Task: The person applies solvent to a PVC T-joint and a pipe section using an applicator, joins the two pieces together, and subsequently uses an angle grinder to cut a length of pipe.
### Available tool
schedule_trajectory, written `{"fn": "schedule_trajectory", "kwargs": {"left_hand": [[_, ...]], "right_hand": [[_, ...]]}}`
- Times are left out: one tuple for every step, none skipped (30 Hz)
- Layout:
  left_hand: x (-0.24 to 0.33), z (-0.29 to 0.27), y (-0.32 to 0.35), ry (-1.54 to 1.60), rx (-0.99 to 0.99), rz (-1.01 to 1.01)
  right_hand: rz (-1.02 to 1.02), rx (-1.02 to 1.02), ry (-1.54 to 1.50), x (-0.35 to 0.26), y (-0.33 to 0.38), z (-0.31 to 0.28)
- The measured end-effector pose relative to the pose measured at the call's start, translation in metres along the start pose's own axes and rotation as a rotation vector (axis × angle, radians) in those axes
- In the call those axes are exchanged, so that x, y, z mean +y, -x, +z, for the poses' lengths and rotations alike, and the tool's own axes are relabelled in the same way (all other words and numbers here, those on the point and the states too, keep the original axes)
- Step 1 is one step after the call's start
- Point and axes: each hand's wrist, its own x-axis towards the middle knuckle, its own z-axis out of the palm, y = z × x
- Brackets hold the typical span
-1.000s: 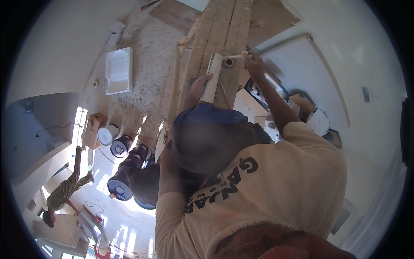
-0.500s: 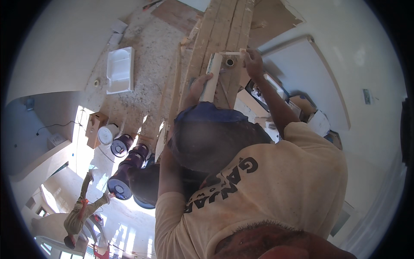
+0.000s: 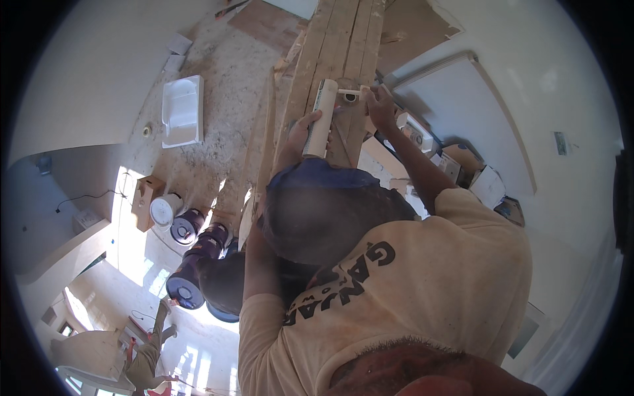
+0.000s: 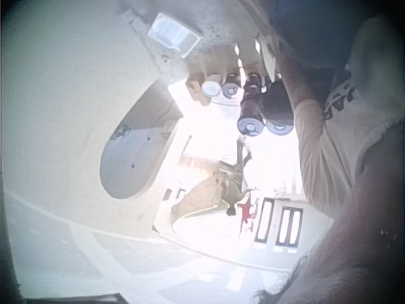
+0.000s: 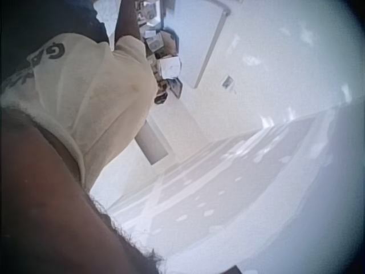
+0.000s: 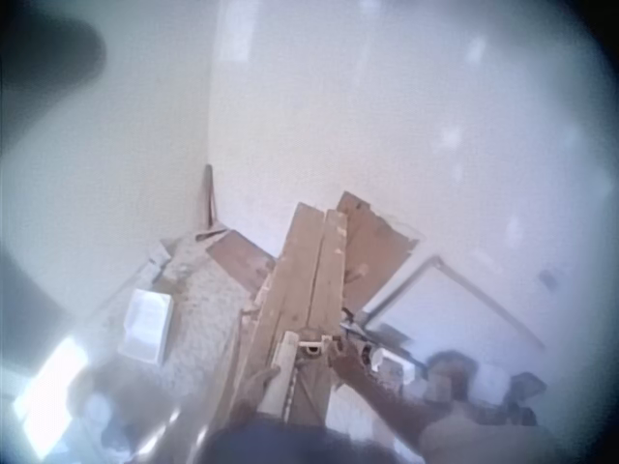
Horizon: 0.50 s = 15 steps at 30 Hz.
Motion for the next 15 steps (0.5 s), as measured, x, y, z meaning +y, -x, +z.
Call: {"fn": "schedule_trajectory", "kwargs": {"left_hand": [[-0.001,-0.002,0.0,0.015,-0.008,0.006],[-0.001,-0.001,-0.002,0.028,-0.024,0.0],[-0.001,0.001,-0.004,0.007,-0.012,-0.003],[0.0,0.002,-0.004,-0.014,0.005,-0.003],[0.0,0.004,-0.003,-0.034,0.021,-0.003],[0.002,0.005,0.0,-0.06,0.05,-0.001],[0.004,0.007,0.005,-0.08,0.074,0.003],[0.006,0.009,0.01,-0.1,0.098,0.005],[0.006,0.009,0.009,-0.127,0.087,0.02],[0.006,0.009,0.008,-0.154,0.077,0.033],[0.005,0.01,0.006,-0.181,0.066,0.047],[0.007,0.012,0.011,-0.206,0.104,0.088],[0.01,0.024,0.016,-0.234,0.134,0.118],[0.011,0.031,0.02,-0.261,0.165,0.148],[0.012,0.03,0.02,-0.298,0.17,0.158]], "right_hand": [[0.007,0.003,0.056,0.005,-0.001,0.003],[-0.007,0.062,0.101,0.011,-0.002,-0.001],[-0.021,0.121,0.146,0.017,-0.003,-0.008],[-0.035,0.174,0.188,0.015,-0.002,-0.009],[-0.028,0.147,0.121,0.013,-0.004,-0.011],[-0.017,0.115,0.052,-0.004,-0.002,-0.009],[-0.007,0.082,-0.011,-0.02,0.0,-0.007],[-0.049,0.047,0.021,-0.028,0.002,-0.001],[-0.096,0.019,0.052,-0.035,-0.001,0.005],[-0.143,-0.009,0.084,-0.04,-0.002,0.008],[-0.173,0.015,0.202,-0.045,-0.003,0.005],[-0.21,0.021,0.311,-0.05,-0.006,0.009],[-0.239,0.039,0.425,-0.051,-0.007,0.008],[-0.254,0.075,0.441,-0.053,-0.01,0.006],[-0.273,0.11,0.455,-0.056,-0.013,0.005]]}}
